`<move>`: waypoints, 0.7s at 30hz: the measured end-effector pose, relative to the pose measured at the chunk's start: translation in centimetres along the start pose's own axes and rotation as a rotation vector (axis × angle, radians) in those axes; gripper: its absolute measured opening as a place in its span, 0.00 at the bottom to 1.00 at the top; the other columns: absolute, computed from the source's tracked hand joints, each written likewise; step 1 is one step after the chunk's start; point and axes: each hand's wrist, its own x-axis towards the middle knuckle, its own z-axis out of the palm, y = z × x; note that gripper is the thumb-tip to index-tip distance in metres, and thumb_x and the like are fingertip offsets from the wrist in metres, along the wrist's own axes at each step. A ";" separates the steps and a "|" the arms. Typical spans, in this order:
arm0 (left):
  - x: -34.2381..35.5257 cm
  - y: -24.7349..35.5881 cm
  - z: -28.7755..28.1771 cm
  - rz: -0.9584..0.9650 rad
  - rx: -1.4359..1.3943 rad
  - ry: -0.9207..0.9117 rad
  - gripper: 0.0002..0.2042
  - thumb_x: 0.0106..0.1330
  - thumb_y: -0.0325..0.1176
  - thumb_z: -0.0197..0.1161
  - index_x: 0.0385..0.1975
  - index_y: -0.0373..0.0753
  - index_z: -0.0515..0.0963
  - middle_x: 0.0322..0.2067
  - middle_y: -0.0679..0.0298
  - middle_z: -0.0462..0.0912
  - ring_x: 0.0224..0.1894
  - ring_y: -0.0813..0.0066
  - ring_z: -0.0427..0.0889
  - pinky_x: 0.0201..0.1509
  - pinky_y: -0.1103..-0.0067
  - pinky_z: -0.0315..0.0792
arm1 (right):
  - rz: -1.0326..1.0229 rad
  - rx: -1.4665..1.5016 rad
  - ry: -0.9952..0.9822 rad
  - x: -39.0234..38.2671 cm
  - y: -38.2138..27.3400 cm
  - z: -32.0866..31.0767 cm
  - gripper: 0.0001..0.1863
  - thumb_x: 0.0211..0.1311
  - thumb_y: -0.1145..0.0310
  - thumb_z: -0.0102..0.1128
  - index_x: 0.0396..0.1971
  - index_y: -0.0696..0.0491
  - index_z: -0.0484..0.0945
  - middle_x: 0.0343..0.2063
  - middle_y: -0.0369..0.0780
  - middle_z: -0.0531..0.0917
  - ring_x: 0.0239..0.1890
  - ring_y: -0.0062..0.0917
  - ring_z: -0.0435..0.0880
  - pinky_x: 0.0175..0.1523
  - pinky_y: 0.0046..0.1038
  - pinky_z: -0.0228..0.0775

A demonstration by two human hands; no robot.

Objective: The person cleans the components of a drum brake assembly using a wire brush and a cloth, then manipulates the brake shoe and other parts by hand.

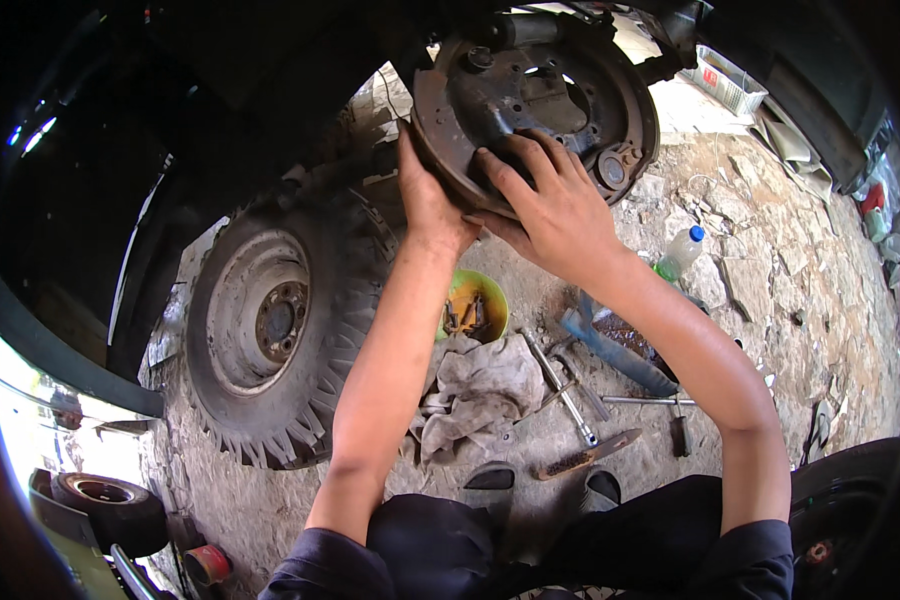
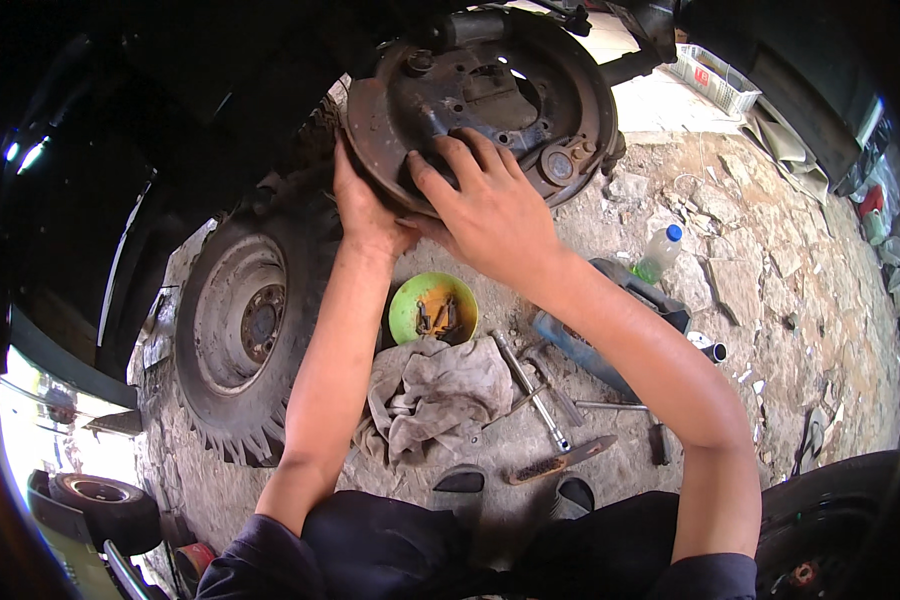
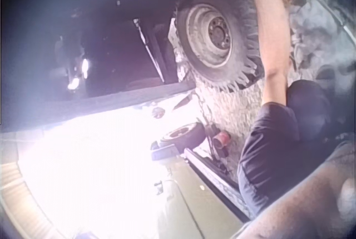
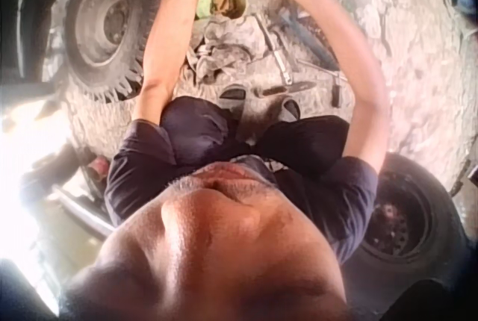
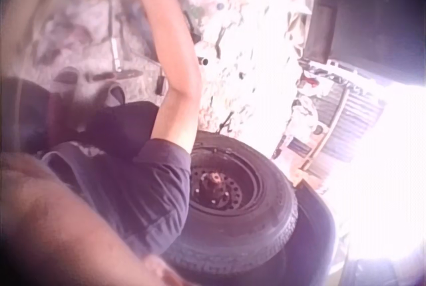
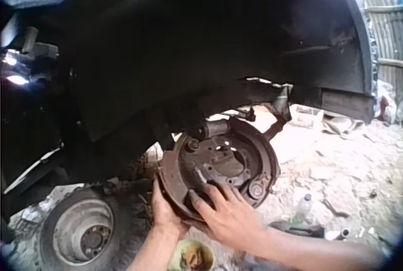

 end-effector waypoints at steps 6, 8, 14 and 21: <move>1.2 -0.2 -0.5 0.016 0.014 -0.003 0.31 0.72 0.60 0.36 0.62 0.45 0.69 0.58 0.60 0.75 0.58 0.62 0.75 0.63 0.65 0.71 | -0.049 -0.036 -0.012 0.1 0.1 0.1 0.22 0.59 0.60 0.63 0.51 0.53 0.74 0.42 0.46 0.79 0.55 0.44 0.74 0.59 0.45 0.65; 0.9 -0.1 -0.4 0.005 0.024 -0.026 0.32 0.70 0.61 0.43 0.63 0.43 0.67 0.57 0.59 0.75 0.58 0.63 0.76 0.62 0.67 0.72 | -0.049 -0.038 -0.017 0.3 0.1 -0.1 0.19 0.60 0.61 0.62 0.49 0.53 0.75 0.41 0.45 0.79 0.55 0.42 0.74 0.59 0.45 0.65; 1.1 1.1 0.5 -0.028 0.203 -0.042 0.24 0.61 0.44 0.60 0.53 0.35 0.72 0.46 0.56 0.80 0.49 0.64 0.80 0.54 0.70 0.76 | -0.112 0.071 -0.061 0.7 1.1 -1.1 0.19 0.59 0.59 0.64 0.47 0.53 0.77 0.42 0.45 0.79 0.54 0.41 0.75 0.59 0.45 0.63; 1.8 0.3 1.2 -0.014 0.155 0.233 0.20 0.52 0.36 0.57 0.45 0.34 0.75 0.41 0.58 0.80 0.45 0.60 0.79 0.55 0.65 0.73 | 0.450 0.069 0.499 0.4 14.8 -2.2 0.25 0.62 0.61 0.66 0.51 0.61 0.71 0.38 0.56 0.78 0.46 0.53 0.76 0.51 0.45 0.70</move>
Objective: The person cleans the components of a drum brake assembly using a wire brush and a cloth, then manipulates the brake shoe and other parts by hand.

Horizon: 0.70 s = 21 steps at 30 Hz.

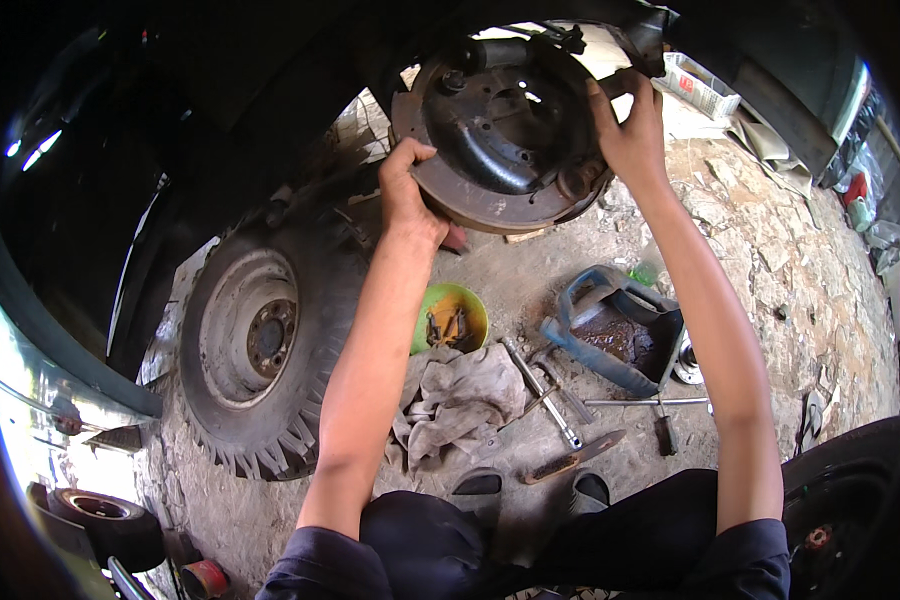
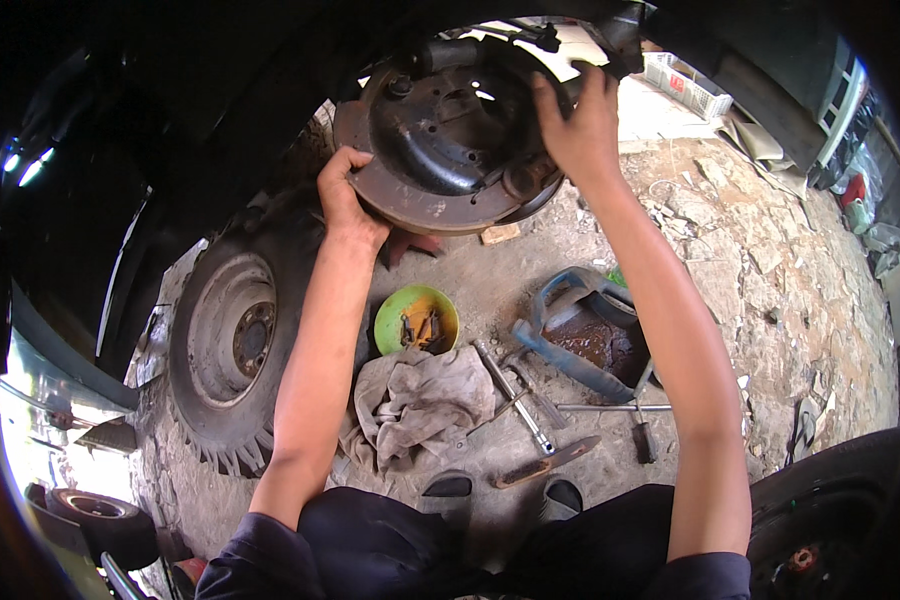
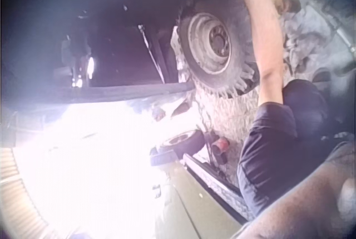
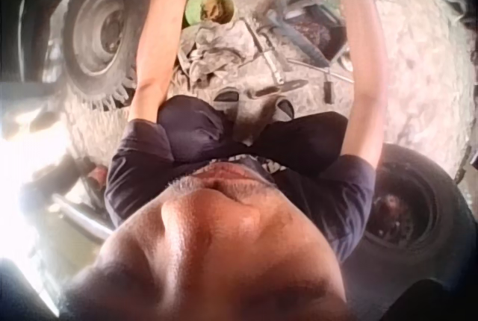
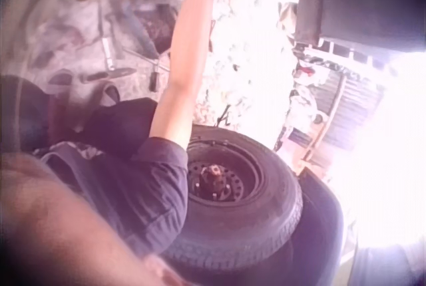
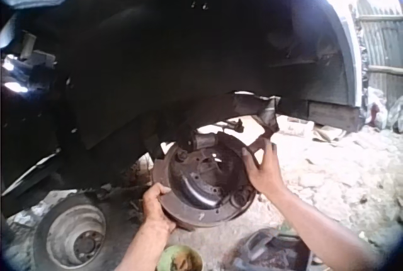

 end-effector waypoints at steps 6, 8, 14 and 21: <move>0.9 -0.1 -0.4 -0.072 -0.035 0.004 0.19 0.50 0.35 0.55 0.42 0.34 0.74 0.40 0.57 0.79 0.44 0.60 0.78 0.54 0.64 0.73 | 0.921 0.225 -0.356 -2.1 4.1 0.7 0.48 0.63 0.31 0.48 0.47 0.72 0.78 0.40 0.58 0.83 0.48 0.39 0.82 0.56 0.35 0.70; 1.2 0.8 -0.2 -0.075 0.010 0.016 0.19 0.50 0.35 0.54 0.41 0.32 0.74 0.40 0.56 0.78 0.43 0.59 0.78 0.54 0.65 0.73 | 0.961 0.171 -0.417 -1.7 4.0 0.7 0.48 0.65 0.31 0.47 0.46 0.73 0.77 0.40 0.59 0.83 0.47 0.40 0.82 0.55 0.35 0.70; 2.9 2.4 -1.2 -0.105 0.031 -0.011 0.20 0.49 0.35 0.55 0.43 0.33 0.74 0.40 0.56 0.78 0.43 0.59 0.78 0.52 0.65 0.75 | 0.951 0.004 -0.381 -2.3 3.9 0.9 0.48 0.68 0.34 0.41 0.46 0.76 0.76 0.46 0.68 0.78 0.57 0.55 0.77 0.62 0.41 0.65; 3.1 4.8 -2.1 -0.127 0.134 0.001 0.22 0.49 0.37 0.54 0.44 0.33 0.74 0.41 0.55 0.79 0.44 0.57 0.80 0.52 0.64 0.76 | 0.998 0.077 -0.375 -1.4 1.2 1.4 0.50 0.66 0.33 0.43 0.50 0.77 0.71 0.49 0.68 0.76 0.58 0.55 0.75 0.63 0.39 0.64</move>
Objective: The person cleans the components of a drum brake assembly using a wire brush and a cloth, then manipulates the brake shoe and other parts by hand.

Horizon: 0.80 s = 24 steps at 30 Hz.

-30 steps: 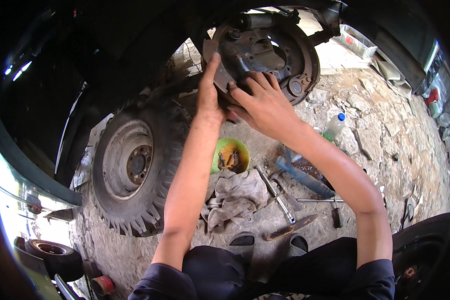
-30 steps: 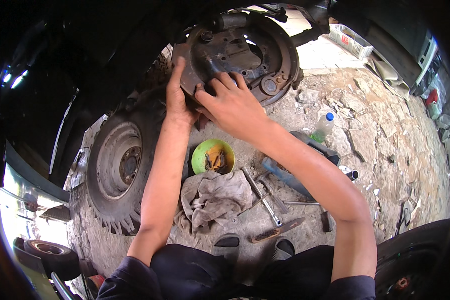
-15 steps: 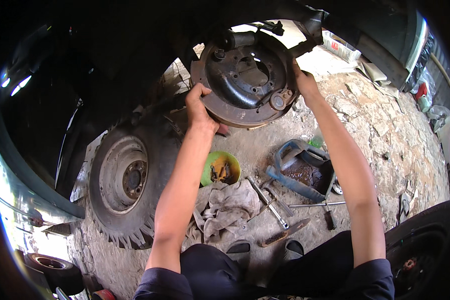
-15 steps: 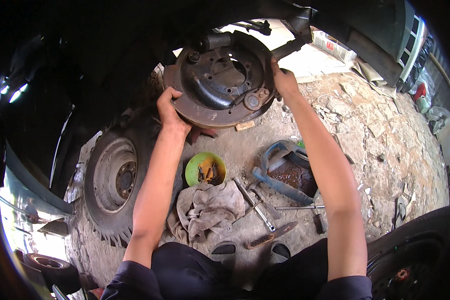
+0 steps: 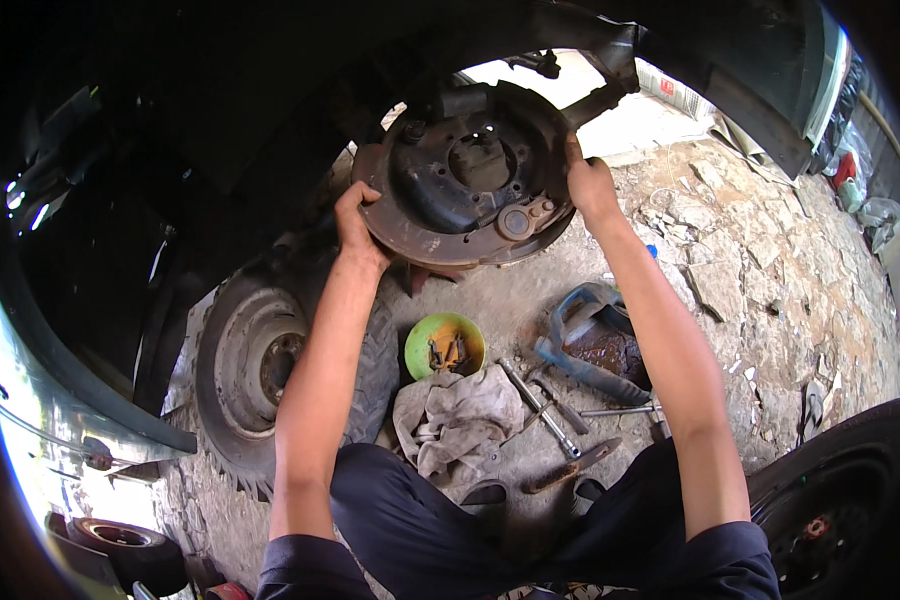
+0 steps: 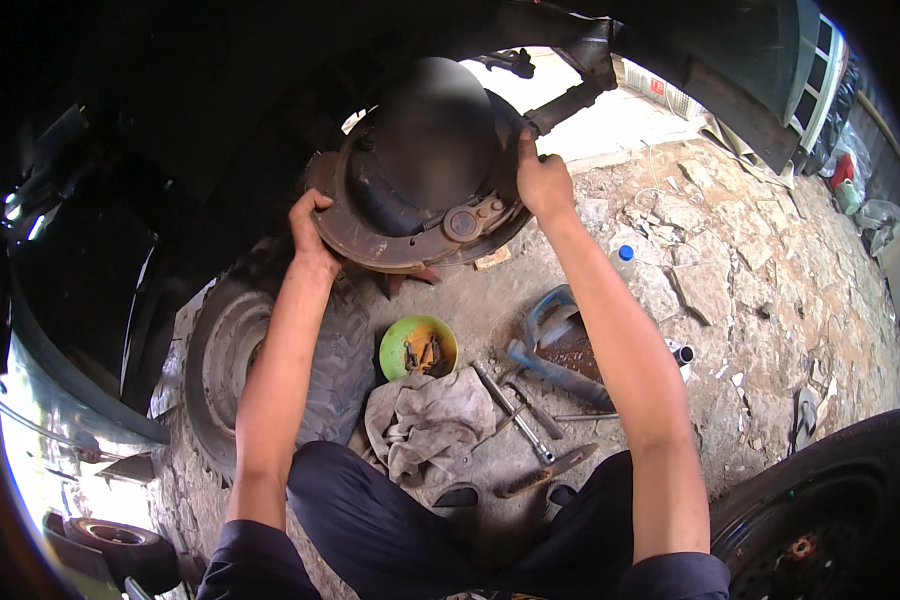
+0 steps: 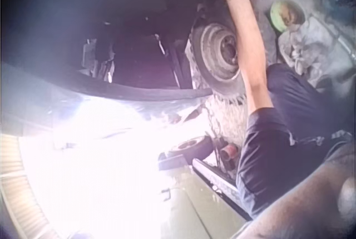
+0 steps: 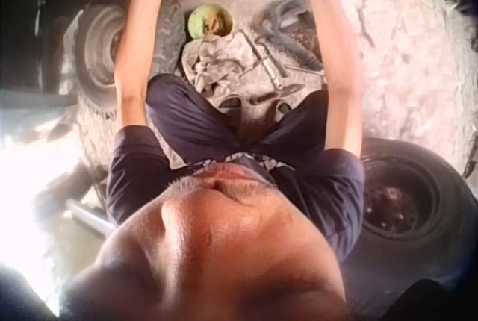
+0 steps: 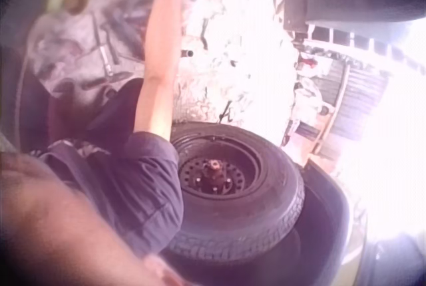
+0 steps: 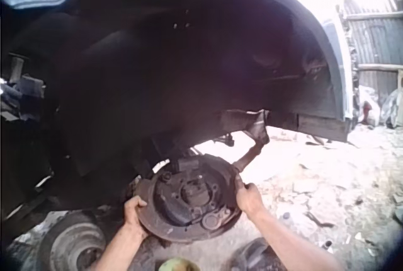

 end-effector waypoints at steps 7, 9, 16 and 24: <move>0.8 -0.3 -1.0 -0.056 0.037 0.037 0.21 0.51 0.39 0.55 0.44 0.35 0.75 0.42 0.55 0.80 0.44 0.57 0.80 0.51 0.64 0.76 | 0.104 0.354 -0.152 -0.3 -1.4 -0.6 0.46 0.64 0.37 0.54 0.50 0.76 0.72 0.48 0.59 0.79 0.53 0.42 0.79 0.59 0.33 0.68; 0.7 -0.1 -1.3 -0.055 0.068 0.074 0.21 0.51 0.39 0.56 0.44 0.35 0.75 0.42 0.55 0.80 0.44 0.57 0.80 0.52 0.64 0.76 | 0.152 0.437 -0.225 -0.2 -1.5 -0.1 0.44 0.64 0.40 0.57 0.50 0.76 0.72 0.48 0.57 0.80 0.52 0.39 0.80 0.57 0.33 0.70; 3.3 -1.0 -2.5 0.198 0.276 0.237 0.27 0.55 0.45 0.64 0.51 0.32 0.74 0.47 0.53 0.80 0.49 0.62 0.80 0.54 0.68 0.74 | 0.038 0.342 -0.035 0.3 -1.7 1.1 0.41 0.62 0.42 0.61 0.46 0.75 0.76 0.43 0.57 0.82 0.49 0.41 0.82 0.53 0.33 0.72; 2.5 -2.4 -1.5 0.556 0.912 0.426 0.30 0.54 0.51 0.75 0.43 0.27 0.80 0.40 0.52 0.85 0.44 0.65 0.84 0.50 0.72 0.74 | 0.016 0.193 0.069 0.0 -1.8 0.9 0.40 0.61 0.41 0.61 0.42 0.72 0.79 0.41 0.58 0.83 0.47 0.45 0.84 0.51 0.35 0.72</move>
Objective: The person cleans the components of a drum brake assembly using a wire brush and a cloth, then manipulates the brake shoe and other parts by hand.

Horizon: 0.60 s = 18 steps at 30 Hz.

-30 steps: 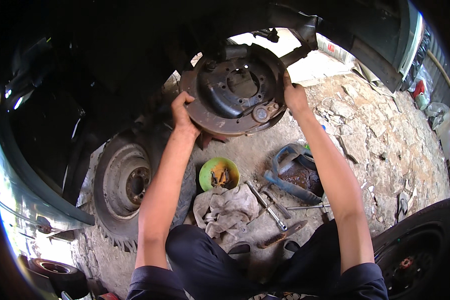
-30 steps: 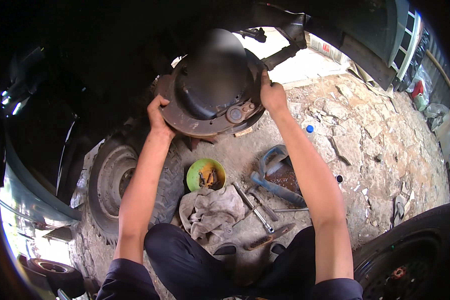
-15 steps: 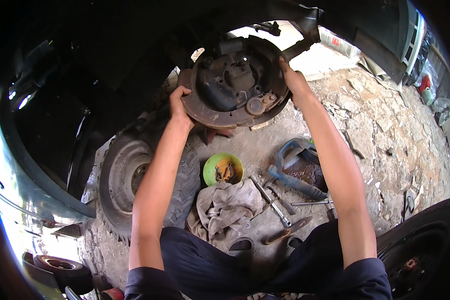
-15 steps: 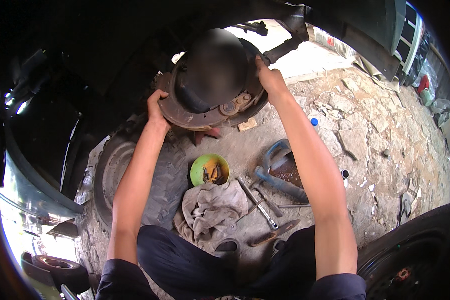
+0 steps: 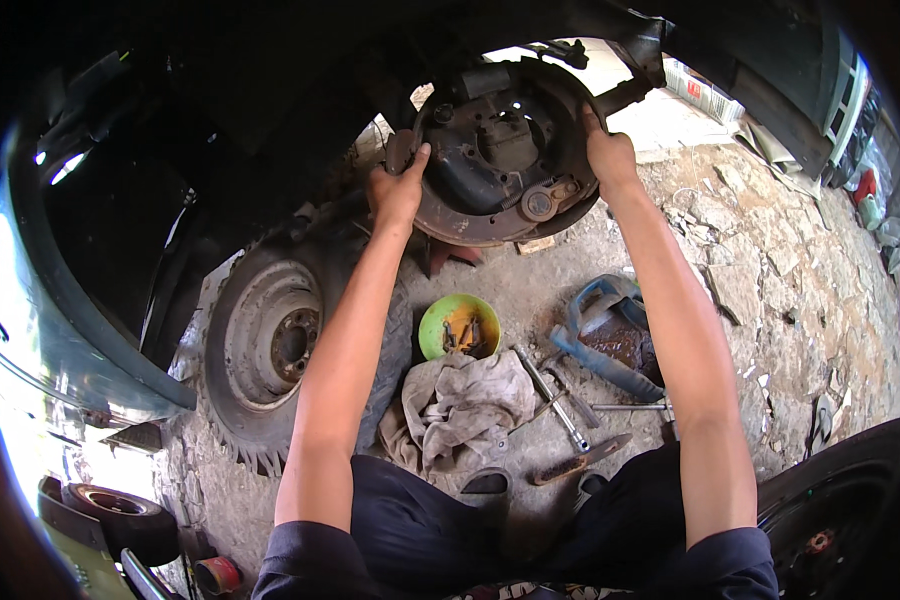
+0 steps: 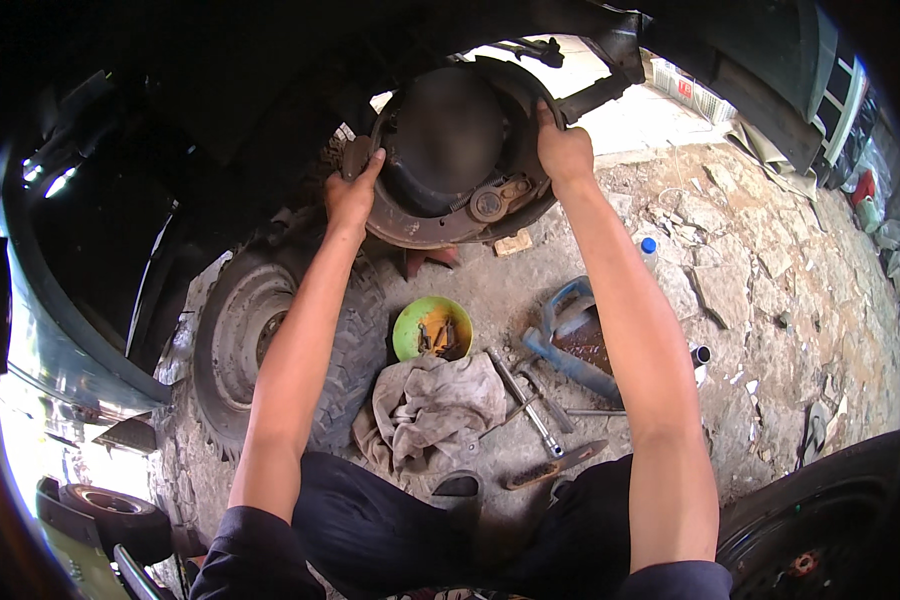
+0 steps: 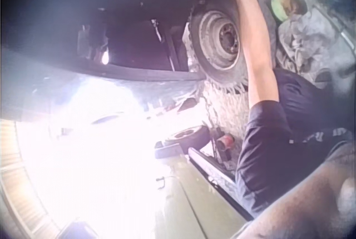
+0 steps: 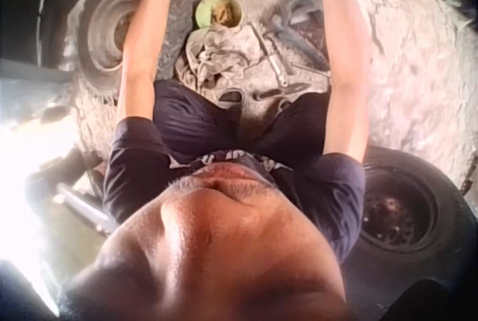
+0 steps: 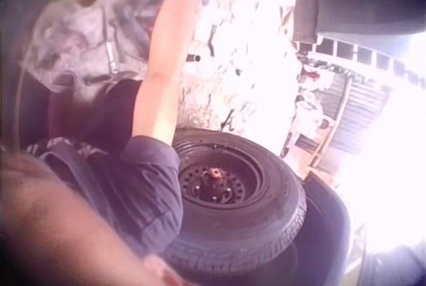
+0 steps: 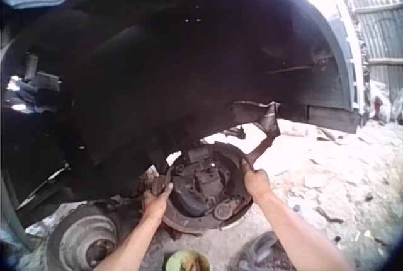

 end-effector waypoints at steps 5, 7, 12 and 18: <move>0.3 -0.5 0.0 0.034 0.147 0.016 0.29 0.56 0.52 0.73 0.40 0.26 0.82 0.36 0.50 0.86 0.43 0.67 0.85 0.49 0.73 0.74 | 0.029 0.042 0.033 0.2 0.4 0.6 0.38 0.60 0.41 0.62 0.40 0.71 0.81 0.39 0.58 0.84 0.46 0.46 0.84 0.52 0.35 0.72; 1.0 -1.5 -0.2 0.126 0.199 0.086 0.30 0.59 0.57 0.68 0.37 0.27 0.82 0.34 0.44 0.85 0.42 0.54 0.85 0.47 0.67 0.75 | 0.013 0.036 0.034 0.2 0.6 1.1 0.39 0.60 0.39 0.61 0.39 0.71 0.81 0.39 0.59 0.84 0.46 0.48 0.83 0.52 0.37 0.72; 0.7 0.6 0.2 0.233 0.260 0.190 0.29 0.70 0.54 0.53 0.38 0.26 0.81 0.36 0.38 0.83 0.45 0.41 0.82 0.49 0.61 0.74 | -0.032 -0.138 0.097 1.4 1.9 0.9 0.43 0.60 0.35 0.56 0.37 0.72 0.80 0.38 0.62 0.83 0.47 0.53 0.83 0.53 0.40 0.72; 0.3 0.2 -0.5 0.336 0.291 0.198 0.27 0.72 0.51 0.51 0.39 0.25 0.80 0.36 0.38 0.83 0.45 0.40 0.81 0.50 0.60 0.73 | -0.056 -0.196 0.102 -0.9 1.0 0.4 0.44 0.61 0.35 0.54 0.34 0.72 0.81 0.35 0.63 0.83 0.45 0.54 0.83 0.52 0.41 0.73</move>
